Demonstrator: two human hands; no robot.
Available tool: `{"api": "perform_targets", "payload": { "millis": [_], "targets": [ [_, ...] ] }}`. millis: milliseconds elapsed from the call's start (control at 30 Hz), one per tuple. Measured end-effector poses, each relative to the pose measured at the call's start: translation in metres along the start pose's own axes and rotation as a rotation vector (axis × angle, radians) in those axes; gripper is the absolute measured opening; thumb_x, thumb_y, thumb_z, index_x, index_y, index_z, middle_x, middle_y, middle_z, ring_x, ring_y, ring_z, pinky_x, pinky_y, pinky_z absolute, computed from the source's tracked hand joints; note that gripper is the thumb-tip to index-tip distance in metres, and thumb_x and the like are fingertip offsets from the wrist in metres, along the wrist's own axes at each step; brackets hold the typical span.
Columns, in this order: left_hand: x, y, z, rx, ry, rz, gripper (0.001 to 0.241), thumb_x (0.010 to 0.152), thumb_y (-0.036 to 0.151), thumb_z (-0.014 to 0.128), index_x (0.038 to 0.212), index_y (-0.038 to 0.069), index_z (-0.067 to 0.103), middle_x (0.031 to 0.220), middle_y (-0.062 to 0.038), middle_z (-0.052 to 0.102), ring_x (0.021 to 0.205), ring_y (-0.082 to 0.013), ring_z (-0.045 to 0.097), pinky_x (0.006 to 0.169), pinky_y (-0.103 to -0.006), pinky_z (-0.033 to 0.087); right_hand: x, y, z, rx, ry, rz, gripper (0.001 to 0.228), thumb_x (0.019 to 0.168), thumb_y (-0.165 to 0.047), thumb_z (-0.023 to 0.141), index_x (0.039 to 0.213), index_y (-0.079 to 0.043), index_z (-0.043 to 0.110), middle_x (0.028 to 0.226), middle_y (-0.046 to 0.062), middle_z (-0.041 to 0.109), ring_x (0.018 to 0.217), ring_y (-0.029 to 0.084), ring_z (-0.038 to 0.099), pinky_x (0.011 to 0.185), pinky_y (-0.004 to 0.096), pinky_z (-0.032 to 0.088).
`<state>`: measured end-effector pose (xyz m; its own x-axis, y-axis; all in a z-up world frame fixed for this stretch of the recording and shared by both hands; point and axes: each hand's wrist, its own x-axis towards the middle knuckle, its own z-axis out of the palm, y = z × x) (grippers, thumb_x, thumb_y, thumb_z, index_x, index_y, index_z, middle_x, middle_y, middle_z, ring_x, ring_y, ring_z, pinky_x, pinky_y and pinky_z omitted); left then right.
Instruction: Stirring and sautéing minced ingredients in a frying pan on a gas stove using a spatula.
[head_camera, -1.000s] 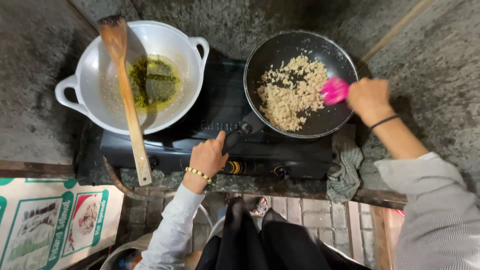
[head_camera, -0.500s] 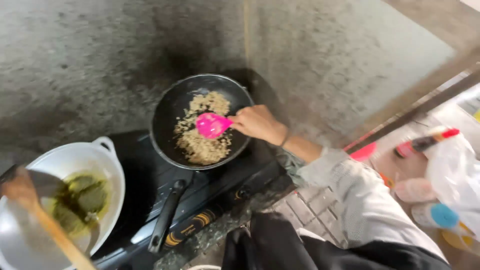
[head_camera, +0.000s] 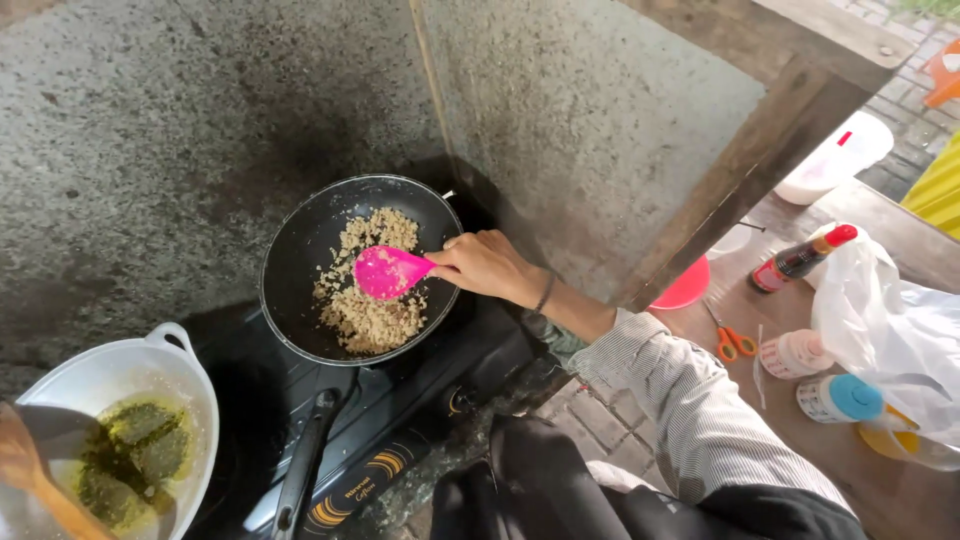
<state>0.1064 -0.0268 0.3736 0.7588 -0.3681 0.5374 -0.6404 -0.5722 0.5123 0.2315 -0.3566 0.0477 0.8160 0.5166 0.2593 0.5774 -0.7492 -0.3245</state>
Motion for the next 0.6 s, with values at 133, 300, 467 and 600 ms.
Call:
{"api": "perform_targets", "payload": {
  "millis": [133, 300, 467, 600],
  "targets": [
    [-0.029, -0.129, 0.011, 0.029, 0.005, -0.015, 0.049, 0.089, 0.023, 0.073, 0.133, 0.005, 0.064, 0.113, -0.014, 0.065, 0.103, -0.0340, 0.067, 0.090, -0.0441, 0.053, -0.008, 0.005, -0.003, 0.019, -0.002, 0.016, 0.029, 0.098, -0.042, 0.061, 0.123, -0.035, 0.074, 0.086, 0.005, 0.073, 0.074, 0.033, 0.073, 0.062, 0.042, 0.058],
    [-0.084, -0.175, 0.018, 0.063, 0.021, -0.046, 0.049, 0.089, 0.023, 0.073, 0.134, 0.006, 0.064, 0.114, -0.014, 0.065, 0.103, -0.0330, 0.067, 0.090, -0.0435, 0.053, -0.011, 0.007, 0.001, 0.056, -0.004, 0.026, 0.029, 0.100, -0.040, 0.060, 0.126, -0.034, 0.073, 0.085, 0.006, 0.074, 0.071, 0.032, 0.072, 0.060, 0.041, 0.056],
    [-0.150, -0.208, 0.041, 0.088, 0.037, -0.091, 0.050, 0.089, 0.024, 0.073, 0.134, 0.007, 0.065, 0.115, -0.014, 0.065, 0.103, -0.0320, 0.066, 0.091, -0.0429, 0.052, -0.014, 0.006, 0.006, 0.062, -0.041, 0.058, 0.031, 0.100, -0.044, 0.059, 0.128, -0.038, 0.071, 0.105, 0.011, 0.078, 0.084, 0.035, 0.075, 0.066, 0.041, 0.059],
    [-0.204, -0.225, 0.070, 0.107, 0.049, -0.119, 0.050, 0.088, 0.024, 0.073, 0.135, 0.007, 0.065, 0.116, -0.013, 0.065, 0.103, -0.0312, 0.066, 0.092, -0.0424, 0.052, -0.012, 0.004, 0.004, 0.078, -0.051, 0.067, 0.032, 0.100, -0.044, 0.058, 0.129, -0.039, 0.070, 0.107, 0.013, 0.078, 0.088, 0.037, 0.076, 0.068, 0.042, 0.060]
  ]
}}
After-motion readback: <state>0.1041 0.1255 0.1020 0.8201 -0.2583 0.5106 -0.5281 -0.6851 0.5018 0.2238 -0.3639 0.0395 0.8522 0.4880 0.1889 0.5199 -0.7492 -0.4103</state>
